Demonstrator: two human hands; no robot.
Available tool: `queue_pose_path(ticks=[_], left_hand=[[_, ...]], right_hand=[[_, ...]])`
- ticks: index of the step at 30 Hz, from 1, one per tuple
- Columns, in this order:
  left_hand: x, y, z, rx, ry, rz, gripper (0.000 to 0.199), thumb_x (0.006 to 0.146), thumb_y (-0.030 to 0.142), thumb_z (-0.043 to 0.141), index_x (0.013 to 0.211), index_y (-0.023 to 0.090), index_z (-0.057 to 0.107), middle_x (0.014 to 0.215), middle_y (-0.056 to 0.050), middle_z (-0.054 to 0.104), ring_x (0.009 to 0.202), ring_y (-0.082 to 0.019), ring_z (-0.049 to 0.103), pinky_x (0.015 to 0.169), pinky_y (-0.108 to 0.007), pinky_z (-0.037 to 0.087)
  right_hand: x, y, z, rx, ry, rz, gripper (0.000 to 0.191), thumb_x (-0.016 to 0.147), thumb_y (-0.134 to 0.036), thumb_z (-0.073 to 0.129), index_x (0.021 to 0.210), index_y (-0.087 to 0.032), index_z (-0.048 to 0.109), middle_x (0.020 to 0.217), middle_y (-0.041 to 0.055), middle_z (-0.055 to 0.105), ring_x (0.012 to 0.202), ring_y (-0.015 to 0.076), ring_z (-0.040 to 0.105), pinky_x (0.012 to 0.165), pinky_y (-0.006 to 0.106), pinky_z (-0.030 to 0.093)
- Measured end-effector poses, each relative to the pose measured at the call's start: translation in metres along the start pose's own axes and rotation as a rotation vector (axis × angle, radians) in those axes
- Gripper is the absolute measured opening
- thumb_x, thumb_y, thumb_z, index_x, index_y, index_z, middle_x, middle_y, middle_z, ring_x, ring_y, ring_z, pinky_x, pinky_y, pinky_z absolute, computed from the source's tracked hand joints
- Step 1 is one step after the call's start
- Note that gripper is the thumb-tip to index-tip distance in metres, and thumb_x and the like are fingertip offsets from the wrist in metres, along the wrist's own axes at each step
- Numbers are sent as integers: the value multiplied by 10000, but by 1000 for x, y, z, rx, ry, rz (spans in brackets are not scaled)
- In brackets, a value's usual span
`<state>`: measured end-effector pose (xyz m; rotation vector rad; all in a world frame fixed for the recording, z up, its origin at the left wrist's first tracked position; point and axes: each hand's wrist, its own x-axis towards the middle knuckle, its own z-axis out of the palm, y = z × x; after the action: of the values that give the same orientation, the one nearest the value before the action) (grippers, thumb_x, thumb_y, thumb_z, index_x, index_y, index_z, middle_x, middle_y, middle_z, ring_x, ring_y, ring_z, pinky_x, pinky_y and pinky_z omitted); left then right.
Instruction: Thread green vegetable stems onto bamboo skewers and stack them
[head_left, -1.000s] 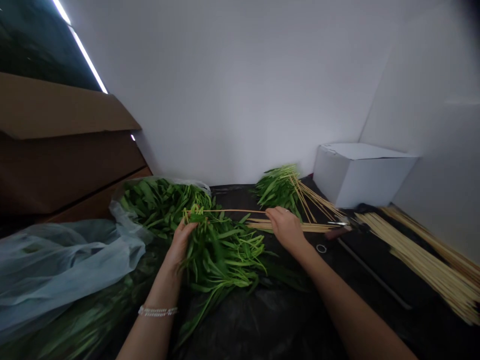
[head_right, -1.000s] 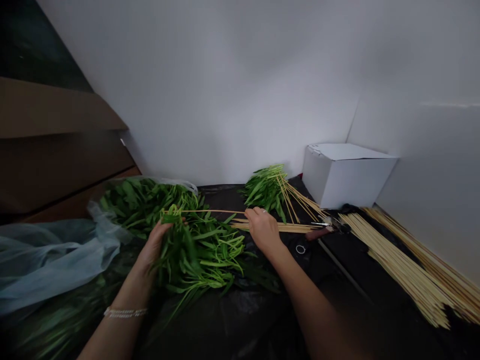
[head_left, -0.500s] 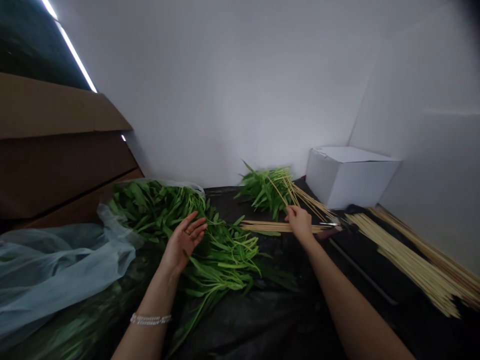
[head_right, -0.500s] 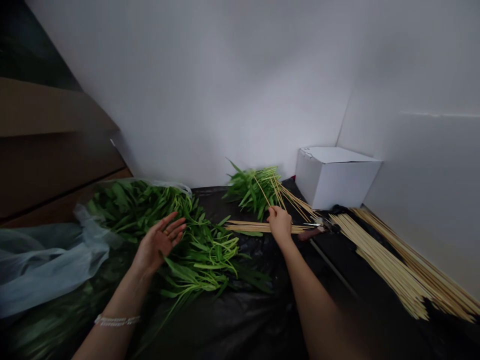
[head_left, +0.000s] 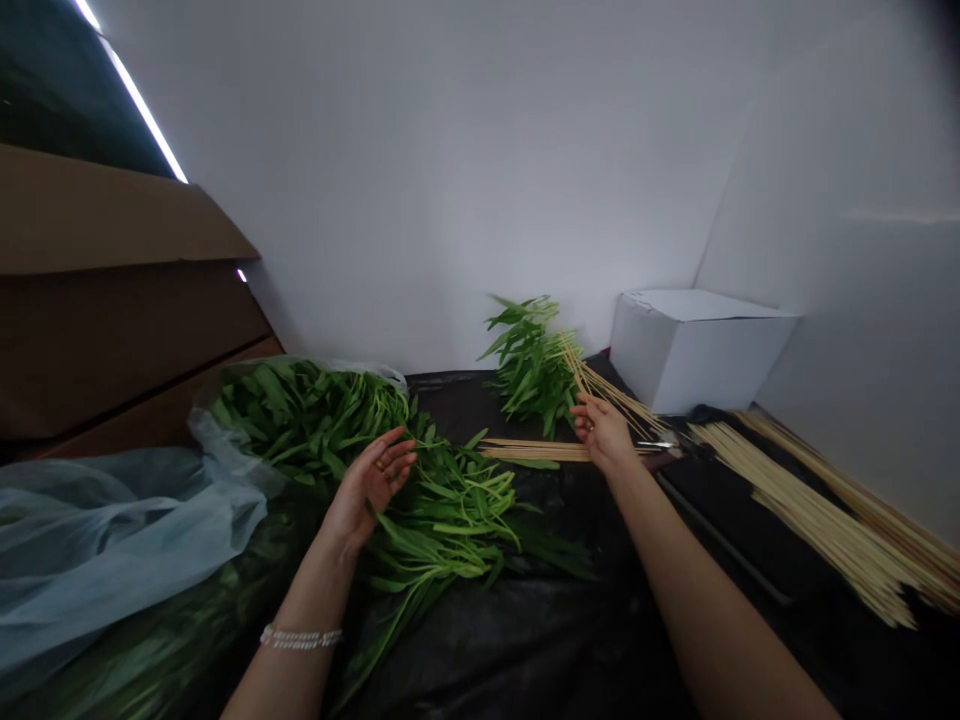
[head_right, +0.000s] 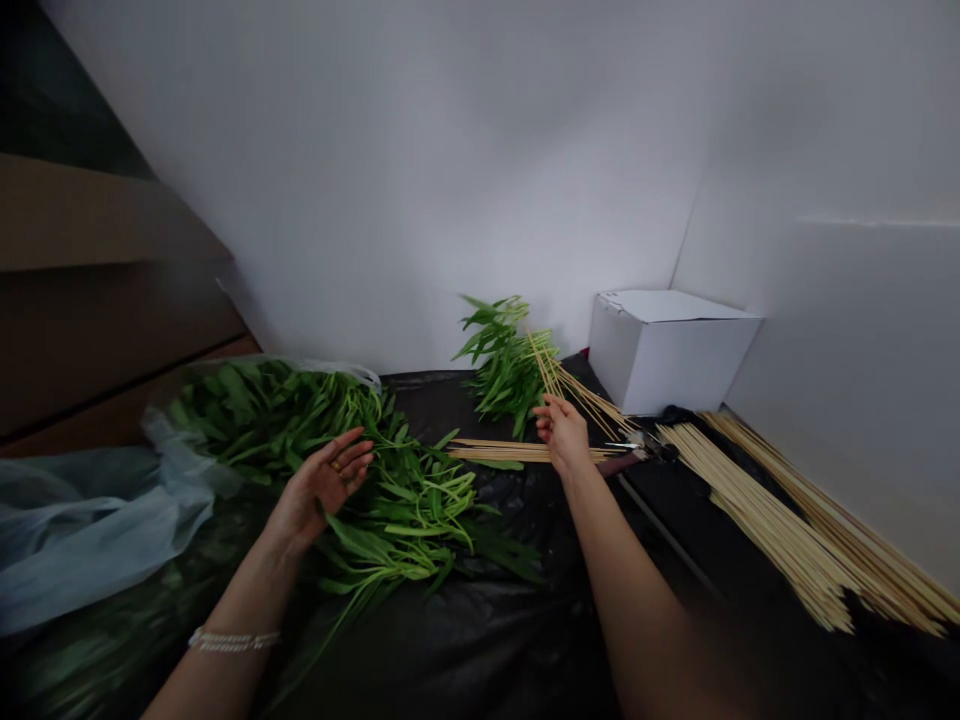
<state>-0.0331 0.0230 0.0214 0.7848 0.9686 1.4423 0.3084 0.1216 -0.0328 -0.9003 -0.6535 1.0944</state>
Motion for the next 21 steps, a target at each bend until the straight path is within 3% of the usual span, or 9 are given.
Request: queue_pose_path(ticks=[3,6,11,13,16,18,21], left_hand=[[1,-2,2,15,3,-12,332,828,254,627,1145,163,655,989,-72,726,828,-142,680,722,-236,547],[1,-4,3,30,5,-19,316,824,242,628,1127,163,664,969,-71,727,819,-145,682,717,-239,548],[0,-4,3,45,-9,-9,308,808,257,644,1100,165,677,971,-77,726,823,-147,679,728,-245,544],[0,-4,3,56,-11,-3,306,792,270,660,1078,166,687,970,-79,726,821,-149,676,728,-247,539],[2,-5,2,86,1,6,307,750,305,701,1020,161,708,957,-82,727,827,-160,671,734,-254,530],[2,-7,2,137,18,44,285,708,343,742,924,159,726,914,-78,726,805,-166,661,718,-252,518],[-2,-8,5,323,7,162,243,666,388,784,732,164,718,761,-50,698,685,-148,606,638,-229,474]], right_hand=[[8,5,-6,-15,102,-58,384,681,-298,679,1037,-210,564,752,-3,655,566,99,578,504,195,433],[14,10,-12,-206,139,-181,411,732,-307,577,1130,-208,554,847,15,628,643,119,606,554,227,469],[11,9,-23,-769,134,-441,451,811,-200,380,1192,-147,616,1072,125,631,922,219,614,781,367,503],[5,4,-24,-1096,199,-518,472,796,-124,385,1185,-149,650,1187,165,610,1125,299,523,913,467,435],[-7,-3,-20,-1385,303,-546,434,821,-121,422,1173,-174,670,1359,179,509,1252,372,394,942,558,367],[-14,-7,-13,-1430,287,-612,387,843,-143,447,1148,-185,681,1390,162,490,1276,364,366,945,537,367],[-24,-10,2,-1428,105,-696,313,882,-164,457,1057,-175,716,1254,139,603,1199,297,448,946,421,386]])
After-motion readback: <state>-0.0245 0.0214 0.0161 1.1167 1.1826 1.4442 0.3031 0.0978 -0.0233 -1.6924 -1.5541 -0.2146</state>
